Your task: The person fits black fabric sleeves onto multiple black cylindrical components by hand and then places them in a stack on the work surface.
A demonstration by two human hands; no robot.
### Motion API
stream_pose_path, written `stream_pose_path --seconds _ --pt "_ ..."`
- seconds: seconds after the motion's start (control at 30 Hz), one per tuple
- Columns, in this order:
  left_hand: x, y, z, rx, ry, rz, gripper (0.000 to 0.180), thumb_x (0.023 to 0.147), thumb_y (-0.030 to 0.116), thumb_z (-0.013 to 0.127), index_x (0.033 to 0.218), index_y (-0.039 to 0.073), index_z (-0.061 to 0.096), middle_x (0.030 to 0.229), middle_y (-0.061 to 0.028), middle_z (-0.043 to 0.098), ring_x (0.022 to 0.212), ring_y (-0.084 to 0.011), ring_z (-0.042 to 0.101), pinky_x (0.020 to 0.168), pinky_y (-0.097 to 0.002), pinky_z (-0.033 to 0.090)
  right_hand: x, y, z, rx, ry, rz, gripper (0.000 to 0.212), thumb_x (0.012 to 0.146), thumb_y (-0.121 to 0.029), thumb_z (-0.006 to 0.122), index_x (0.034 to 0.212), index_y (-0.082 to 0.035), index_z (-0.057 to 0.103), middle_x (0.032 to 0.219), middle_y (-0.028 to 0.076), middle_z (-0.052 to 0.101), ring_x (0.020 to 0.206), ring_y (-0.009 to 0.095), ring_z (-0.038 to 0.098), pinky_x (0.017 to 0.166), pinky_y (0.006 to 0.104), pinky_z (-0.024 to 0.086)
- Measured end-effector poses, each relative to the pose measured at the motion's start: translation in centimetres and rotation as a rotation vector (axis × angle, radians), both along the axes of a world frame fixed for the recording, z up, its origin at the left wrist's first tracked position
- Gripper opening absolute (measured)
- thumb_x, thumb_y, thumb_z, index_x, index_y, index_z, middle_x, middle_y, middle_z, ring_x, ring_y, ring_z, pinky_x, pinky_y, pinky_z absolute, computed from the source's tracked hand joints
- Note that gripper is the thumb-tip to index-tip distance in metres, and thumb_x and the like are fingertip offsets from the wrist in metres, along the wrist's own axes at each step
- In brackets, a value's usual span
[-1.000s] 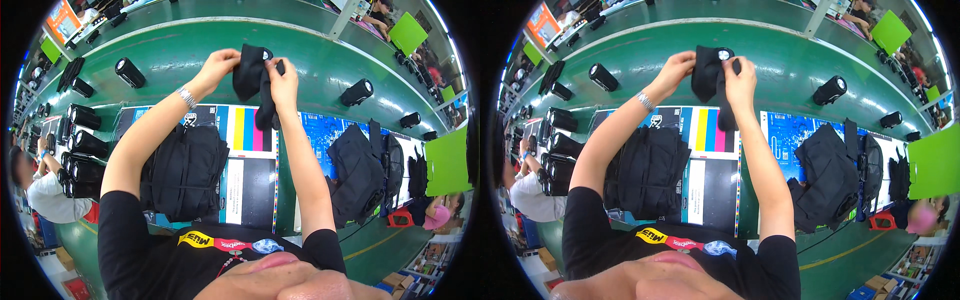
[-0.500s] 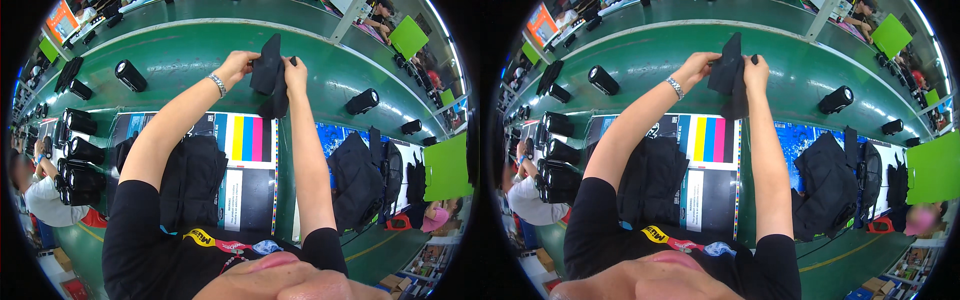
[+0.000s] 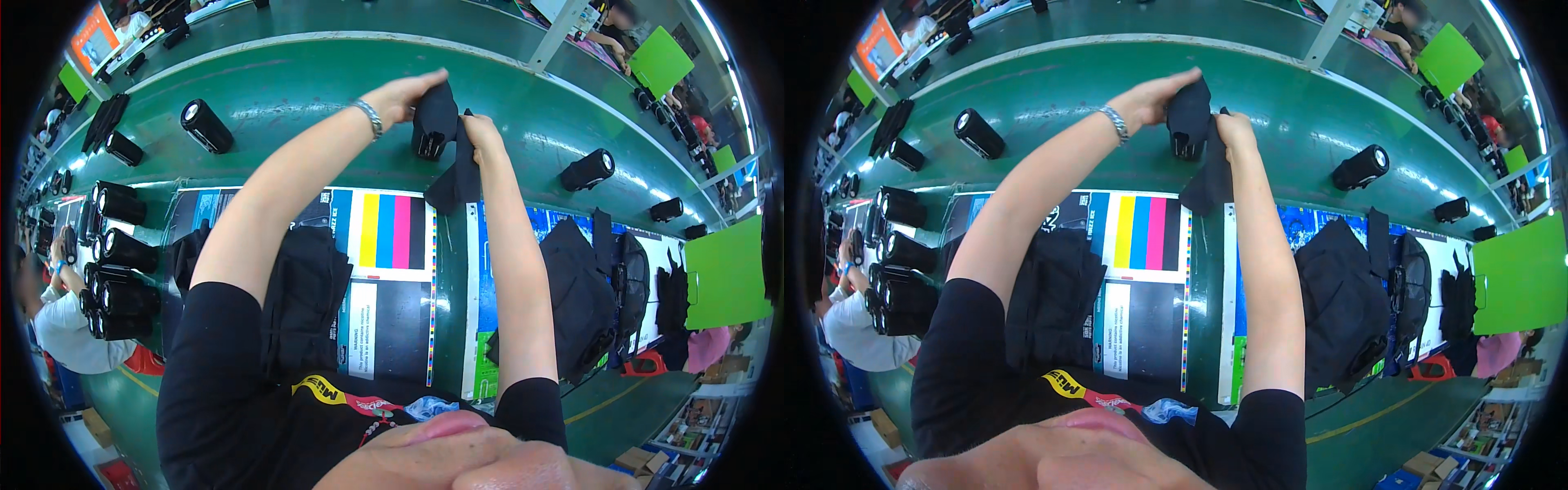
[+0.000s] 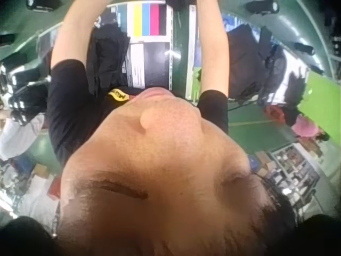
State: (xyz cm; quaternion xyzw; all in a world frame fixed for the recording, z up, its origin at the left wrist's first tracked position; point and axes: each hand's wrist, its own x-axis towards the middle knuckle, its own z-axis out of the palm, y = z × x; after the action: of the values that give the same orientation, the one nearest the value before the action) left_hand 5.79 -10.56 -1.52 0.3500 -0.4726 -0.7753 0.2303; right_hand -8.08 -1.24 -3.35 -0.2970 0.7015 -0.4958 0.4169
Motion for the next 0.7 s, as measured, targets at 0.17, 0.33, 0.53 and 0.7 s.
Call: stream_pose_path --seconds 0.17,0.33,0.53,0.7 --pt "-2.4 0.0 -2.5 0.109 0.109 0.075 0.018 0.093 0.021 0.054 0.095 0.004 0.059 0.087 -0.0069 0.066 0.078 -0.0141 0.065 0.069 -0.0274 0.054 -2.3 0.1 -1.2 -0.016 -0.010 -0.015 0.025 0.084 -0.014 0.059 0.091 0.009 0.065 0.078 0.015 0.065 0.062 0.023 0.063 0.054 0.0362 0.048" --pt "-3.3 0.4 -6.8 0.003 0.011 0.153 0.021 0.087 0.021 0.058 0.097 0.003 0.064 0.094 -0.0088 0.067 0.080 -0.0158 0.065 0.073 -0.0279 0.052 -2.9 1.5 -2.8 0.004 0.105 0.052 0.028 0.082 -0.017 0.060 0.089 0.009 0.067 0.076 0.014 0.066 0.067 0.023 0.064 0.059 0.0357 0.048" --pt "-3.4 -4.5 -11.3 -0.900 -0.702 0.180 0.043 0.084 0.041 0.058 0.089 0.000 0.070 0.099 -0.0192 0.067 0.100 -0.0361 0.061 0.088 -0.0403 0.045 -3.0 0.6 -5.0 -0.070 0.445 0.069 0.028 0.080 -0.021 0.061 0.093 0.003 0.068 0.084 0.020 0.068 0.081 0.030 0.067 0.074 0.0387 0.049" --pt "-4.3 -2.0 -15.1 -1.370 -0.648 0.397 0.038 0.089 0.039 0.053 0.089 0.007 0.073 0.127 -0.0145 0.056 0.127 -0.0312 0.042 0.108 -0.0447 0.024 -4.1 1.8 -7.0 -0.009 0.782 0.066 0.027 0.081 -0.025 0.062 0.095 -0.003 0.069 0.094 0.023 0.066 0.096 0.039 0.062 0.083 0.0442 0.048"
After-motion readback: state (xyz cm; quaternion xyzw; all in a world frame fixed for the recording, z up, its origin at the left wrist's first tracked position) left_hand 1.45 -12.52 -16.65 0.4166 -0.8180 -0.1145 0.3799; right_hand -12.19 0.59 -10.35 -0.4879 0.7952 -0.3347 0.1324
